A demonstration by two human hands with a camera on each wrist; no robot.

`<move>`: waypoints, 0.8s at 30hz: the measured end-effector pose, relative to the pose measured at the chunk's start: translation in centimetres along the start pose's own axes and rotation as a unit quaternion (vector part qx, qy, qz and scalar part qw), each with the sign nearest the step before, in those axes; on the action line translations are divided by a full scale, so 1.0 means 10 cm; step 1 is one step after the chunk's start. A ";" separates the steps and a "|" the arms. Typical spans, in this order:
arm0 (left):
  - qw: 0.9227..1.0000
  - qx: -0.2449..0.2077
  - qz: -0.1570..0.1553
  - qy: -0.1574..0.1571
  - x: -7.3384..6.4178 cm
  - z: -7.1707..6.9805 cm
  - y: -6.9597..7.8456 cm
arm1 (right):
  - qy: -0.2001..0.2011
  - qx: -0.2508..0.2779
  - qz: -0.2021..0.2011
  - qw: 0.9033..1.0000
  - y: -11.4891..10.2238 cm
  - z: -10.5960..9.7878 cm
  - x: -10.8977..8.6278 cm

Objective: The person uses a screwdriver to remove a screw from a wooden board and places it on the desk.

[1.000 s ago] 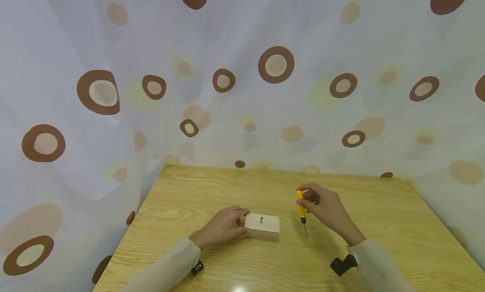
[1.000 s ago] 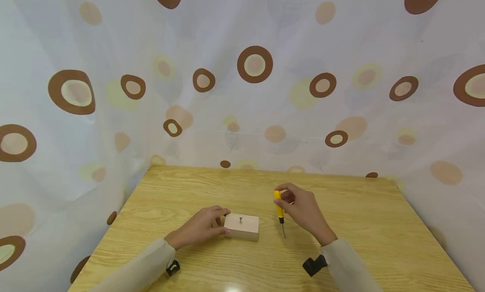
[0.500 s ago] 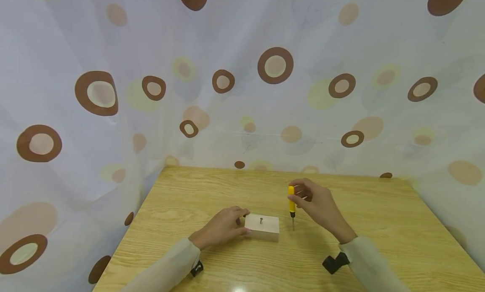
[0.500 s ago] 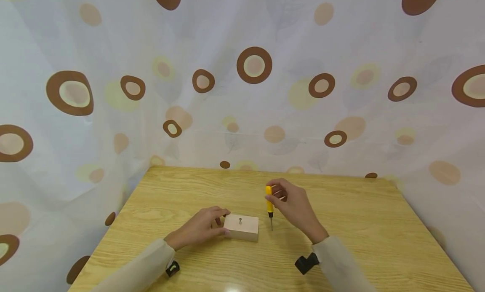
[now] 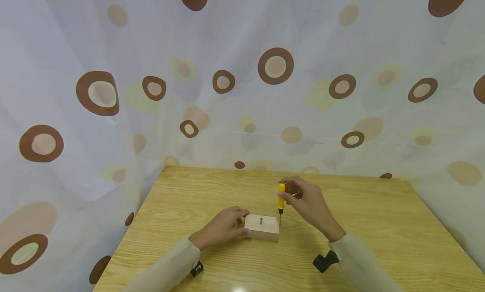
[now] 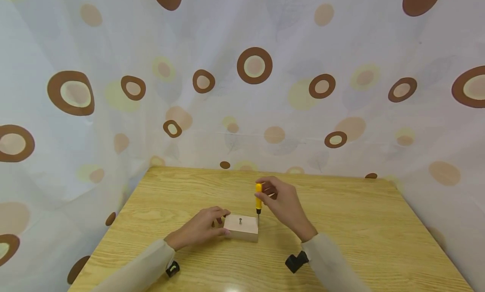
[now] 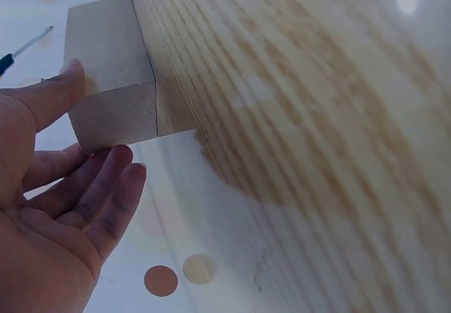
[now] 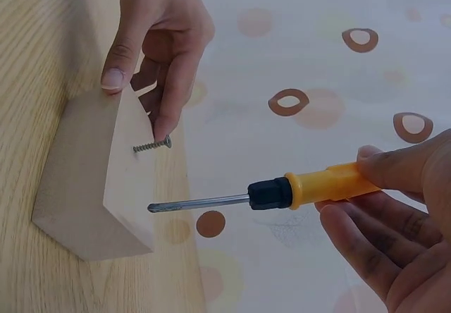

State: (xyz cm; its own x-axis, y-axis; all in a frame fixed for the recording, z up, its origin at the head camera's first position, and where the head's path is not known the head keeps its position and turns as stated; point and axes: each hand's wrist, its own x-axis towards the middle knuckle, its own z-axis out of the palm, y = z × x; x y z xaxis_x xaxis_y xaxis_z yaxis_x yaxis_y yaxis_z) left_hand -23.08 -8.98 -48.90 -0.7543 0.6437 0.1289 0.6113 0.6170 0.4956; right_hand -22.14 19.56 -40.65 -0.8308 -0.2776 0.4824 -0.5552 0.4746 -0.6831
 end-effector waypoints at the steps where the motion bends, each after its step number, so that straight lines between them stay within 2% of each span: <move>1: 1.000 0.000 0.000 0.000 0.00 0.00 0.00 | 0.000 0.002 -0.001 1.000 -0.01 0.02 0.01; 14: 1.000 0.005 -0.008 -0.003 0.01 -0.01 0.02 | 0.015 0.040 -0.021 0.999 -0.09 0.18 0.07; 24: 1.000 0.003 -0.002 -0.003 0.00 0.01 -0.01 | 0.032 0.060 -0.033 0.997 -0.11 0.27 0.10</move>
State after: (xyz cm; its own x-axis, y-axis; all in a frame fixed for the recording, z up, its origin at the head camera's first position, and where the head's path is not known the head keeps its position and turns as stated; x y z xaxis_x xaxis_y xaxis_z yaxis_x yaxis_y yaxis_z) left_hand -23.15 -8.97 -49.00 -0.7548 0.6446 0.1214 0.6103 0.6223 0.4902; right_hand -22.47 16.45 -40.87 -0.7903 -0.2488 0.5600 -0.6124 0.3534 -0.7072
